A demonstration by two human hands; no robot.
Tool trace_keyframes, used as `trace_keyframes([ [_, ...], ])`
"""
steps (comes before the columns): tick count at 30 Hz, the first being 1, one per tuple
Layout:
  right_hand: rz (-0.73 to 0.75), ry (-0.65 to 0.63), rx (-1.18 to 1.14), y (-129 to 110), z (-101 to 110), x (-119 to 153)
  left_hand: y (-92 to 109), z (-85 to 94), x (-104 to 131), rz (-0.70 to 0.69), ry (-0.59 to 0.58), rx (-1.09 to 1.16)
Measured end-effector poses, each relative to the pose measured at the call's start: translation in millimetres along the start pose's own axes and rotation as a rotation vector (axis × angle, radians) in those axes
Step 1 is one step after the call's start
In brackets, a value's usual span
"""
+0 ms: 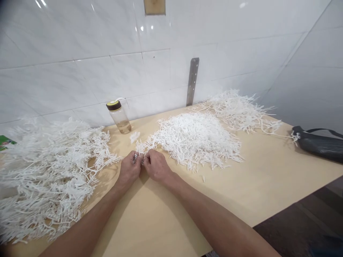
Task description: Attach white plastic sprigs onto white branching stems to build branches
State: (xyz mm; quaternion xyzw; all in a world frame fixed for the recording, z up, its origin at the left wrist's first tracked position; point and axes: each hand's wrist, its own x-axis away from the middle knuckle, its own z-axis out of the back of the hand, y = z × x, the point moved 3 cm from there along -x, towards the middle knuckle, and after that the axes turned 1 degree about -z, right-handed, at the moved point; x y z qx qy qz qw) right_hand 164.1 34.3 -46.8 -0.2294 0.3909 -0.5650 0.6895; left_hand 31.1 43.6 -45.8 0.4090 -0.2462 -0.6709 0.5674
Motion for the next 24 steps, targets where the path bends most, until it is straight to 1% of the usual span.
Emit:
trace_keyframes([
  [4,-0.099,0.009,0.0,-6,-4,1,1,1.1,0,0.026,0.043,0.0],
  [7,-0.124,0.019,-0.033,-8,-5,2,2,1.5,1,0.034,0.045,0.02],
  [10,-0.135,0.027,-0.005,-8,-7,3,3,0.9,4,-0.008,0.059,0.009],
  [13,-0.148,0.03,0.014,-6,-9,1,5,0.4,7,-0.07,0.097,-0.074],
  [17,-0.169,0.093,-0.01,-3,-6,-3,7,3.9,7,-0.129,0.158,-0.109],
  [18,-0.168,0.1,-0.011,-2,-5,-3,7,5.2,5,-0.119,0.154,-0.094],
  [20,-0.18,0.072,-0.06,-2,-2,-2,4,7.3,1,-0.07,0.12,-0.033],
  [24,-0.246,-0.03,-0.347,2,3,5,-1,8.9,-2,-0.001,0.04,0.153],
])
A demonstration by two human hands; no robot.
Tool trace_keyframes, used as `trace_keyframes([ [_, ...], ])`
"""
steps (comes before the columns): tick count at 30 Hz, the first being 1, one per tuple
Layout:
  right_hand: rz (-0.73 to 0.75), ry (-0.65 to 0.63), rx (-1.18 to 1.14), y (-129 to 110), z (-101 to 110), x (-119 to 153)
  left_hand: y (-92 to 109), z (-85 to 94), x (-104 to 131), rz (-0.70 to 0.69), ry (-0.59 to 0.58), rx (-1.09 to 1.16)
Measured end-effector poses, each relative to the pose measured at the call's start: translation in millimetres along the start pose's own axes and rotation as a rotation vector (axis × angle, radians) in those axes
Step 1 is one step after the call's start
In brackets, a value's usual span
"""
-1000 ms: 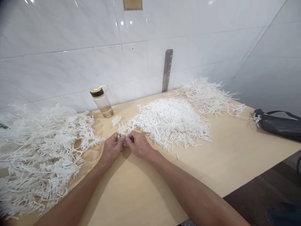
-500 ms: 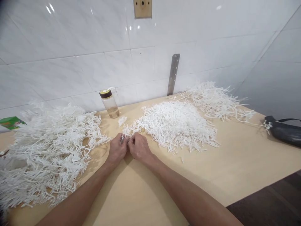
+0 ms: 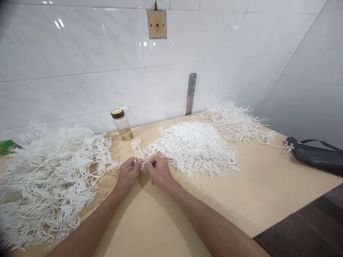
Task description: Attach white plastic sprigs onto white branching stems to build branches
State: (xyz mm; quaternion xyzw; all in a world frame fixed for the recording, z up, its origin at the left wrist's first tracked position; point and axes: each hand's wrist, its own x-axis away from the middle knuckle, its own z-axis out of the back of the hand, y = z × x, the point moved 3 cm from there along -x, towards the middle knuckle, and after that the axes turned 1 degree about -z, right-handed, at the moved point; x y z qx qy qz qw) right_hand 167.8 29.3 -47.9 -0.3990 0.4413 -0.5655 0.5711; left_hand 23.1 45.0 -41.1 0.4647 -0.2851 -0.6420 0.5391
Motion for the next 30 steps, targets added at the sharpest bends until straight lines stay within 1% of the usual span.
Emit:
trace_keyframes([
  [1,-0.01,-0.011,-0.047,1,2,1,-1,-0.1,0,0.016,-0.015,0.037],
  [3,-0.017,-0.012,-0.068,3,6,3,-2,-1.0,1,0.056,-0.045,0.1],
  [5,-0.008,-0.011,-0.059,3,9,2,-4,-1.9,2,0.081,-0.058,0.159],
  [7,0.026,0.02,0.006,3,14,1,-5,-2.4,2,0.109,-0.056,0.197],
  [9,0.092,0.099,0.14,0,24,-1,-7,-2.7,2,0.127,-0.06,0.219],
  [14,0.29,0.375,0.532,-8,56,-6,-9,-3.9,0,0.143,-0.078,0.247],
  [16,0.327,0.463,0.611,-11,63,-6,-9,-4.6,0,0.16,-0.077,0.256],
  [17,0.332,0.466,0.61,-11,63,-6,-9,-4.9,0,0.165,-0.075,0.26],
  [18,0.325,0.43,0.584,-12,61,-5,-8,-5.2,0,0.167,-0.074,0.263],
  [19,0.308,0.361,0.539,-12,56,-4,-8,-5.2,-1,0.165,-0.069,0.263],
  [21,0.254,0.18,0.434,-11,42,-2,-5,-4.9,-1,0.15,-0.061,0.257],
  [23,0.196,0.049,0.354,-10,29,1,-2,-4.4,0,0.12,-0.061,0.234],
  [26,0.138,-0.028,0.276,-9,16,4,2,-5.0,0,0.068,-0.085,0.197],
  [30,0.1,-0.061,0.203,-5,13,4,2,-7.9,2,0.084,-0.12,0.16],
])
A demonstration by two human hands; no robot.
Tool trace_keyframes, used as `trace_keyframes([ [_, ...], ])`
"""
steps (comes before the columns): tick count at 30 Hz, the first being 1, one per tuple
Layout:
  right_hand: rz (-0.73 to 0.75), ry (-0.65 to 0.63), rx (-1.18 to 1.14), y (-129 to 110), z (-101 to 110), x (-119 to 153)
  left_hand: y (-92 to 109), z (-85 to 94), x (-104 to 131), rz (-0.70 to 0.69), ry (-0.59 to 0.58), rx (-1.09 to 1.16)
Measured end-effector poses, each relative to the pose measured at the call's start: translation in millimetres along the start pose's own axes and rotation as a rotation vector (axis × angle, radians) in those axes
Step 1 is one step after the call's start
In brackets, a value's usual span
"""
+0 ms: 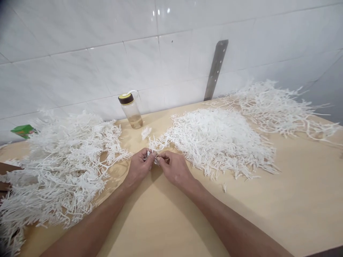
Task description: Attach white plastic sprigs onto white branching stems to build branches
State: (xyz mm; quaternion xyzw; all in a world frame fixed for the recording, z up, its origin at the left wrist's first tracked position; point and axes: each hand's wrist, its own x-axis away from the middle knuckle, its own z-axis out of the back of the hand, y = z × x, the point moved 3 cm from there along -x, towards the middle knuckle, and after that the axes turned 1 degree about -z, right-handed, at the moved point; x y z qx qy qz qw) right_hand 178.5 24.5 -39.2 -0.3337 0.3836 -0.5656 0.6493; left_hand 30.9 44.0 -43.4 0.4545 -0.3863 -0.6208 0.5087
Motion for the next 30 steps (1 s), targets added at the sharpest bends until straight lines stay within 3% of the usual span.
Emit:
trace_keyframes([
  [6,0.01,0.023,-0.051,2,-4,1,-3,-0.5,1,-0.011,0.05,-0.095],
  [15,-0.008,0.07,0.001,3,-10,-1,-4,0.2,1,0.012,0.031,-0.109],
  [30,0.104,0.083,0.131,3,-13,-3,2,1.0,3,0.038,0.038,-0.051],
])
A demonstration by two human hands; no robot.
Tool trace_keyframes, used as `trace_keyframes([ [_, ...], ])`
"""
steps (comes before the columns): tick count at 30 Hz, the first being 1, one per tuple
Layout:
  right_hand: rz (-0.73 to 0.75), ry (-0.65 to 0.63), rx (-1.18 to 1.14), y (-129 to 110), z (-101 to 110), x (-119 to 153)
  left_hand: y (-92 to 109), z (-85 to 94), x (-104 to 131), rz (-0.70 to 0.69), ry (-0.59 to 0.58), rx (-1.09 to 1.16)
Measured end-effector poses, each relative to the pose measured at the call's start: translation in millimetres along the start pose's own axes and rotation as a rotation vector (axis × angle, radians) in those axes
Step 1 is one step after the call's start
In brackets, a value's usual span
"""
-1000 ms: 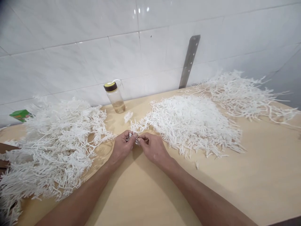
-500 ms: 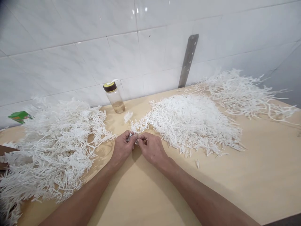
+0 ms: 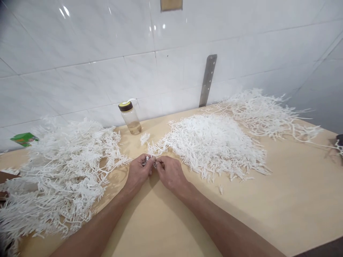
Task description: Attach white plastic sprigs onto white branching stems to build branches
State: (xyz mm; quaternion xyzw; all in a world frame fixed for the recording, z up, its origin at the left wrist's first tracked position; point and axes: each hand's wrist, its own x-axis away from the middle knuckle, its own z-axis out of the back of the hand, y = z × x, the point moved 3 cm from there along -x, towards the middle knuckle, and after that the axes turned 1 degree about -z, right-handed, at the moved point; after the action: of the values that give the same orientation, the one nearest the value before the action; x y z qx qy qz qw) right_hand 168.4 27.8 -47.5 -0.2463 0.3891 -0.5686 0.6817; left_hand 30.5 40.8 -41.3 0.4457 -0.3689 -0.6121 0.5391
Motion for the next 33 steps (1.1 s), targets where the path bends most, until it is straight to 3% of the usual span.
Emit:
trace_keyframes([
  [7,0.061,0.081,0.055,0.3,1.9,3.0,5.2,0.6,0.1,0.002,-0.028,-0.01],
  [13,0.044,0.062,0.047,0.7,1.3,3.1,-0.6,0.5,-1.7,-0.019,-0.063,-0.044],
  [17,-0.04,0.049,0.035,-2.4,-0.8,0.4,-3.0,0.1,-0.1,-0.123,0.013,-0.155],
  [22,-0.27,-0.026,-0.107,-8.3,-0.3,-2.8,1.8,-0.8,5.0,-0.25,0.066,-0.232],
  [26,-0.343,-0.083,-0.27,-8.3,-1.1,-0.6,0.2,0.4,3.4,-0.164,0.05,-0.145],
  [29,-0.256,-0.04,-0.349,-4.5,-1.9,2.6,-2.4,1.0,0.5,-0.059,-0.019,-0.047],
  [33,-0.158,0.042,-0.288,0.9,-1.8,4.6,-0.8,2.7,-0.9,-0.05,-0.057,-0.083],
])
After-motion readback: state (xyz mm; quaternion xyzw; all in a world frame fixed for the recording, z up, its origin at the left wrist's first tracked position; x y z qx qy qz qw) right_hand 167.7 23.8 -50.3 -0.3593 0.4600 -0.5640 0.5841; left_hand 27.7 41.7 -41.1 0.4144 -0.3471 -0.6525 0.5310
